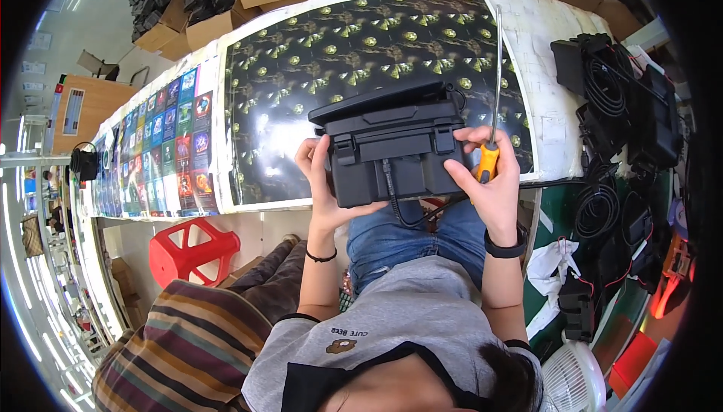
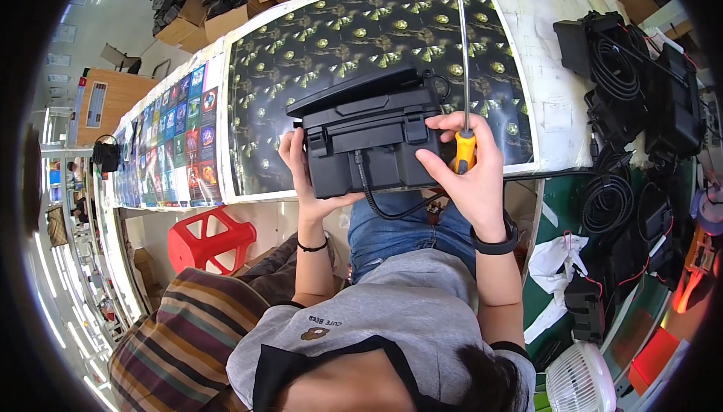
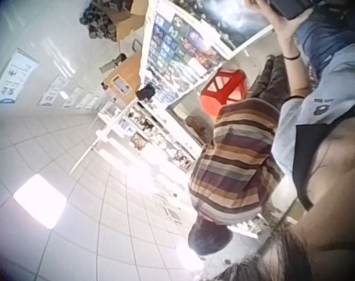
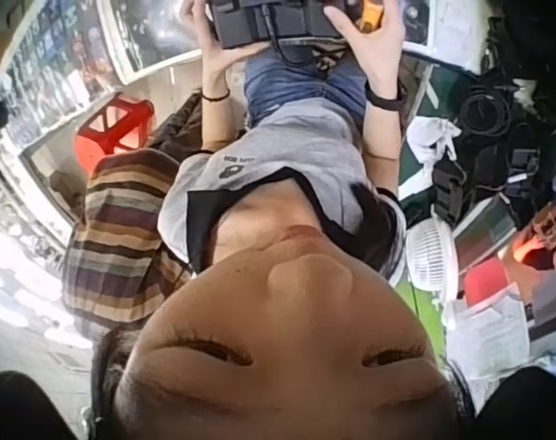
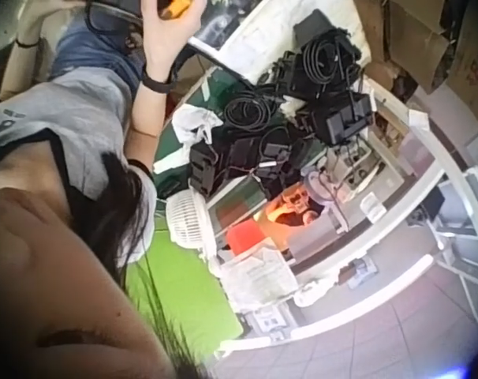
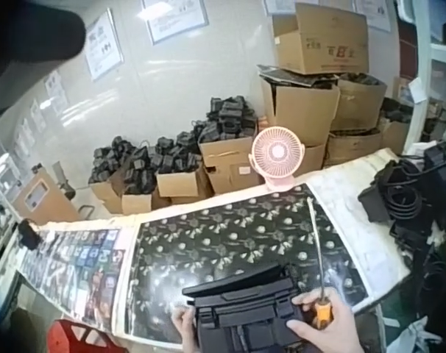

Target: Assembling electronic components into a plastic housing using a screwdriver.

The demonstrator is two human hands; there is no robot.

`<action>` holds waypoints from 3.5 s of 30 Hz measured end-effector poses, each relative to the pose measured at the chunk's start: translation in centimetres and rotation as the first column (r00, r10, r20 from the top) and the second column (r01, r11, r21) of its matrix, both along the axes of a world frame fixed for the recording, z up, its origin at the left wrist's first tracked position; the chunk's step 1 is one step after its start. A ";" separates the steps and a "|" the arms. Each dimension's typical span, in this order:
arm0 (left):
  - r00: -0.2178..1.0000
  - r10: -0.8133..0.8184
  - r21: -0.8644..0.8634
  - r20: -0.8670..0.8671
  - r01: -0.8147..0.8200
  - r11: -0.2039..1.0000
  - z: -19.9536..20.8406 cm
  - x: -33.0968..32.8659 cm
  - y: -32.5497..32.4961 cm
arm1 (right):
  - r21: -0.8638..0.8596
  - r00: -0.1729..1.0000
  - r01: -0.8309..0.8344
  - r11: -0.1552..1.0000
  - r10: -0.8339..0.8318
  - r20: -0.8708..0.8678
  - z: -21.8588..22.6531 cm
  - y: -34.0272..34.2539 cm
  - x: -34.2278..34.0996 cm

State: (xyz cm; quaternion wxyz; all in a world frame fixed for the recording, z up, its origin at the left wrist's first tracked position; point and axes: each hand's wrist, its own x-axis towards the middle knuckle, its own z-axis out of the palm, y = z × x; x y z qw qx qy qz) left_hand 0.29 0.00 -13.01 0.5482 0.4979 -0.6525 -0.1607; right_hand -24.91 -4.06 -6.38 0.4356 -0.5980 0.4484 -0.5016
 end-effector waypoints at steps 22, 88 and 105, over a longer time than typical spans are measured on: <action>0.997 -0.045 -0.129 -0.062 0.036 0.991 -1.4 -0.9 0.0 | -0.021 0.999 -0.001 1.000 0.000 -0.050 2.7 -2.4 -0.8; 0.955 0.088 0.022 0.282 -0.098 0.995 6.5 -2.6 -2.4 | -0.320 0.823 -0.088 0.943 -0.112 -0.557 1.2 -0.2 1.2; 0.924 0.319 -0.042 0.213 -0.317 0.947 5.0 -2.2 -7.3 | -0.237 0.835 0.014 0.971 -0.142 -0.532 1.3 5.6 -1.5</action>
